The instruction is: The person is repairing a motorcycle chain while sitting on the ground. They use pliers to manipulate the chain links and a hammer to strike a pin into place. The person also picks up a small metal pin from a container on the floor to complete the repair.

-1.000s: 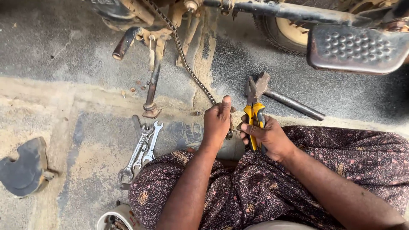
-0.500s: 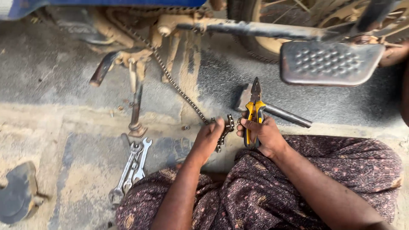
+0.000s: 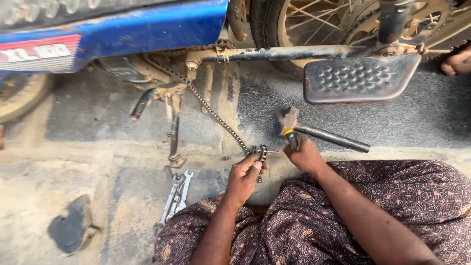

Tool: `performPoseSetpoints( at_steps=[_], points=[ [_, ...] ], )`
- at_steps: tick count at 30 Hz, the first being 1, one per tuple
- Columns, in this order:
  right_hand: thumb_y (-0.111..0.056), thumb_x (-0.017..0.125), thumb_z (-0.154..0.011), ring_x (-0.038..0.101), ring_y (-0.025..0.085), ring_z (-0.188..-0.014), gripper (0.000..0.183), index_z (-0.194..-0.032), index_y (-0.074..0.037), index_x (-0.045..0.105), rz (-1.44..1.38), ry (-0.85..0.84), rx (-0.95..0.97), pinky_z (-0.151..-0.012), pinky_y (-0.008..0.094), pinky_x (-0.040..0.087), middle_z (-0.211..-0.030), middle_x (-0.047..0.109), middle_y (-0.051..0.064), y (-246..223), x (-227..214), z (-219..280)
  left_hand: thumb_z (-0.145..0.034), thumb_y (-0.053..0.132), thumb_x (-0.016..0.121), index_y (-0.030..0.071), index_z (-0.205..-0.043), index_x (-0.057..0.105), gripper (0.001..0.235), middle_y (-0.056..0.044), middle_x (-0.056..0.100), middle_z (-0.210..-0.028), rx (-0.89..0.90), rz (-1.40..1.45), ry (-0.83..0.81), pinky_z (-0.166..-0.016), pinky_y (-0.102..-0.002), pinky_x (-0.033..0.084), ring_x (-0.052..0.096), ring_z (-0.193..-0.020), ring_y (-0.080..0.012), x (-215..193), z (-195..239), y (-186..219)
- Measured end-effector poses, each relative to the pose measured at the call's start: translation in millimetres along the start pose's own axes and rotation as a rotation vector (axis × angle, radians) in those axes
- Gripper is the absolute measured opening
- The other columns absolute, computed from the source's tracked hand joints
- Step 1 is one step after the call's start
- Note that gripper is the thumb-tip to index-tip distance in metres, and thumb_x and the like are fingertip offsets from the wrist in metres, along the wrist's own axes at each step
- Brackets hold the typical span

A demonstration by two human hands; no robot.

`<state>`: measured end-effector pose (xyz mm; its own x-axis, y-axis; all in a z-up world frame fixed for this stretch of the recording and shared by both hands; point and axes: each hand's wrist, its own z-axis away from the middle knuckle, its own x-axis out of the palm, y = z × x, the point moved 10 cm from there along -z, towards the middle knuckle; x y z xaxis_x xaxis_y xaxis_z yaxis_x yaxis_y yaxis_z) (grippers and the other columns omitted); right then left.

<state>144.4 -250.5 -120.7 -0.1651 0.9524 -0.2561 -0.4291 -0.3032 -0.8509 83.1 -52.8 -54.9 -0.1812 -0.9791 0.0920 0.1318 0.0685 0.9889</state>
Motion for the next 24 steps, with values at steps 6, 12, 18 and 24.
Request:
performPoseSetpoints(
  at_steps=[6,12,18,24],
  points=[
    [-0.014,0.072,-0.072,0.061,0.047,-0.113,0.054,-0.122,-0.003,0.055,0.687,0.171,-0.45,-0.095,0.054,0.052,-0.121,0.064,0.026,-0.7,14.2,9.2,-0.11,0.019,0.058,-0.001,-0.112,0.071,0.024,-0.001,0.068,-0.1,0.24,-0.013,-0.04,-0.091,-0.03,0.052,0.061,-0.095,-0.0114,4.1,46.5,56.1],
    [-0.044,0.081,-0.084,0.048,0.047,-0.126,0.087,-0.142,0.004,0.039,0.867,0.069,-0.23,-0.105,0.057,0.042,-0.135,0.048,0.031,41.0,25.4,-12.5,-0.107,0.025,0.059,0.0,-0.112,0.071,0.028,-0.002,0.069,-0.102,0.257,0.022,0.083,-0.091,-0.03,0.048,0.06,-0.097,-0.0119,-1.4,92.2,85.6],
    [-0.067,0.076,-0.078,0.038,0.04,-0.134,0.099,-0.146,-0.003,0.042,1.079,0.134,-0.172,-0.11,0.058,0.035,-0.14,0.043,0.02,54.6,26.2,-10.4,-0.101,0.029,0.061,0.005,-0.128,0.067,0.037,-0.004,0.07,-0.098,0.29,0.198,0.325,-0.079,-0.033,0.054,0.064,-0.087,-0.015,-28.4,119.0,105.1],
    [-0.065,0.076,-0.078,0.035,0.042,-0.136,0.091,-0.14,-0.005,0.048,0.956,0.281,-0.248,-0.108,0.064,0.031,-0.142,0.042,0.021,31.5,4.5,-3.2,-0.103,0.017,0.057,0.0,-0.121,0.067,0.027,-0.006,0.072,-0.093,0.604,0.391,0.869,-0.072,-0.031,0.058,0.066,-0.076,-0.0138,-142.7,121.3,158.1]
  ],
)
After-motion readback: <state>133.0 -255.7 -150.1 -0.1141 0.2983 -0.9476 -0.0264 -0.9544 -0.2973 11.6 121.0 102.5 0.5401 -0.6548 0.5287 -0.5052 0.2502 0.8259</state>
